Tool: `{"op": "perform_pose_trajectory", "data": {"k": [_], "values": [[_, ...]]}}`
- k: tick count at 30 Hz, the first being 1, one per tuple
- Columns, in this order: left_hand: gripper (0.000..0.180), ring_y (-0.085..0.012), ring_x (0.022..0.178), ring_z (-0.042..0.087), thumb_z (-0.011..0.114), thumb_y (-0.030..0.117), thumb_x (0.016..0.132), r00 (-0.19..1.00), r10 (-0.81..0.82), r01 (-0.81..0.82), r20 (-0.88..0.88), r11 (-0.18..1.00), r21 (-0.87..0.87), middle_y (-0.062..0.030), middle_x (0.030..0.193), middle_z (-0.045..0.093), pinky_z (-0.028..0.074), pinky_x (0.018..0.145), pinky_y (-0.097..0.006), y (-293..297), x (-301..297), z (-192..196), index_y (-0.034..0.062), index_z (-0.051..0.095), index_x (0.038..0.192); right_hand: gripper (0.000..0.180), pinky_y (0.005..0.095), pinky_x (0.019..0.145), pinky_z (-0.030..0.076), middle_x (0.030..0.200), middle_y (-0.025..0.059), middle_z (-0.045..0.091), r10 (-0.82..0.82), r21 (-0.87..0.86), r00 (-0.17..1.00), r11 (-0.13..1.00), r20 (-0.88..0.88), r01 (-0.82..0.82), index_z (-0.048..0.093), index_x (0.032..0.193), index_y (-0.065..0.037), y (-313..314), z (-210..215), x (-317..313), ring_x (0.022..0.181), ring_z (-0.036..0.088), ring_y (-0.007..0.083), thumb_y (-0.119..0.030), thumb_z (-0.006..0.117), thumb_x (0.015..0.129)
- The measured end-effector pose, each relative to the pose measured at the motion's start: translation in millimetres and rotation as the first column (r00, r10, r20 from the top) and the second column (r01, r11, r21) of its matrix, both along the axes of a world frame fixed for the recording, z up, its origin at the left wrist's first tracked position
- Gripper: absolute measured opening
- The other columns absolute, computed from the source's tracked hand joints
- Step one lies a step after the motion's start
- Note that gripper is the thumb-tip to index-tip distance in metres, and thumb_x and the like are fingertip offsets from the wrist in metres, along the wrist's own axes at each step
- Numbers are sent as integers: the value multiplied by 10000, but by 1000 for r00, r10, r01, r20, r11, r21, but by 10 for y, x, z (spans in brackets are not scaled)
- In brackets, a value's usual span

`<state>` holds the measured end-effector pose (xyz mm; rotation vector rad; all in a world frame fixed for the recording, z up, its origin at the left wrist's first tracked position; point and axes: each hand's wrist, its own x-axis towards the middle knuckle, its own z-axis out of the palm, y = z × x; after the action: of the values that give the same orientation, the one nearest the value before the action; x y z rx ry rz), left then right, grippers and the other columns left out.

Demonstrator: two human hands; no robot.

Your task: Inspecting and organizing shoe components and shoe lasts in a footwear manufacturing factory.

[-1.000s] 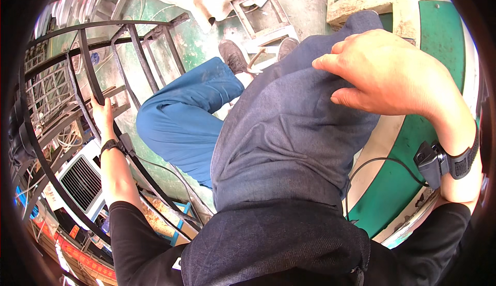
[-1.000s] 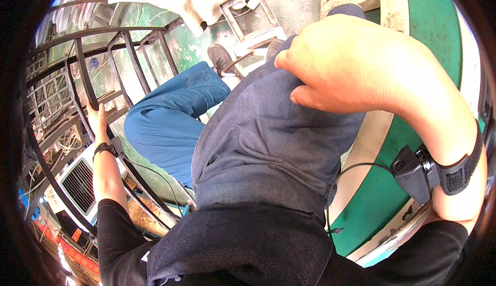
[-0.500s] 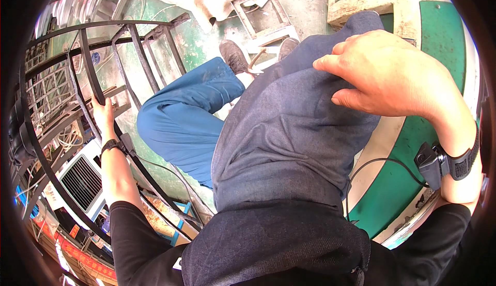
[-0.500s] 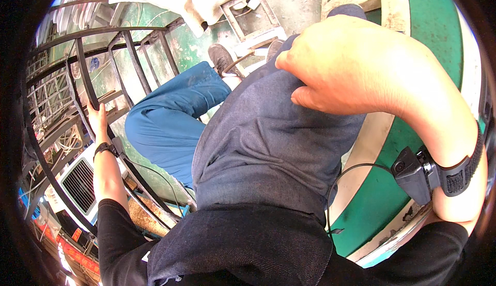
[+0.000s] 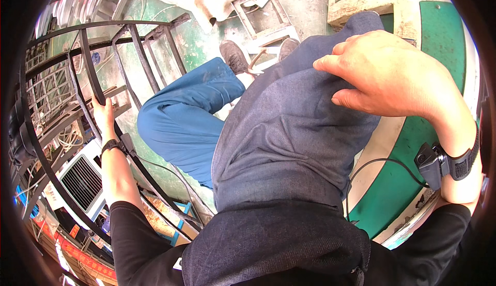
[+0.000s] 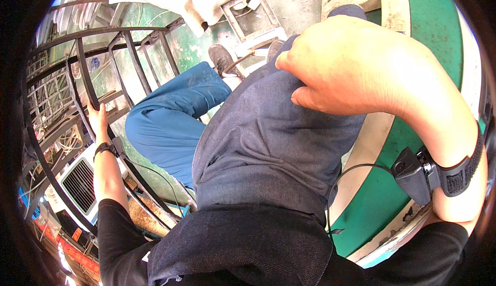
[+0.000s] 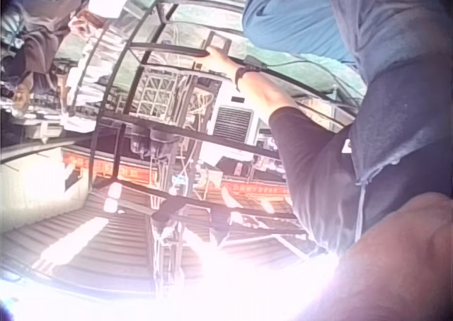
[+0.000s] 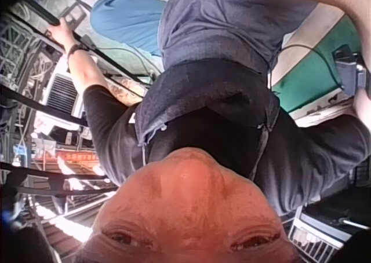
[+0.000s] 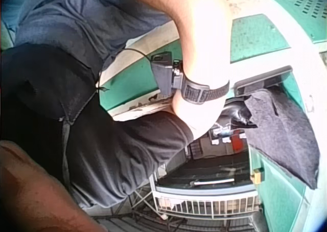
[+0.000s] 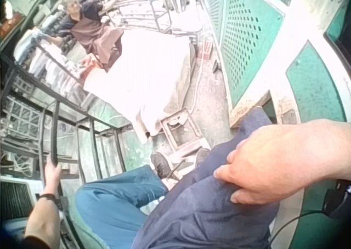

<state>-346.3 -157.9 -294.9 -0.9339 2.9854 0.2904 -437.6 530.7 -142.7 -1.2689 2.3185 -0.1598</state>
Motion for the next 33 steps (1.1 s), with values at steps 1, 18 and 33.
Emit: {"op": "perform_pose_trajectory", "data": {"k": [1,18,33], "values": [[759,-361,1248,555,633,288,852,1000,-24,24,-7,999,-37,-279,1382,522,421,1048,-382,-42,18,8,-42,345,1472,288,436,747,558,794,194,692,-1,-3,1000,1000,1,1,698,1007,-20,-1,4,2,812,697,350,-240,681,823],[749,-357,1219,579,635,293,856,999,-52,51,-11,995,-86,-281,1375,527,438,1033,-379,-70,38,4,-37,357,1468,279,432,739,559,786,187,690,14,-6,1000,1000,-4,-14,692,990,-21,-1,3,2,802,698,343,-245,680,823],[752,-369,1313,496,631,296,856,998,-61,59,-32,996,-67,-277,1419,488,375,1102,-382,-151,48,-37,-48,356,1465,273,432,734,559,783,184,690,15,1,1000,1000,-5,-15,692,989,-23,-1,4,-5,805,700,338,-241,673,825]]}}
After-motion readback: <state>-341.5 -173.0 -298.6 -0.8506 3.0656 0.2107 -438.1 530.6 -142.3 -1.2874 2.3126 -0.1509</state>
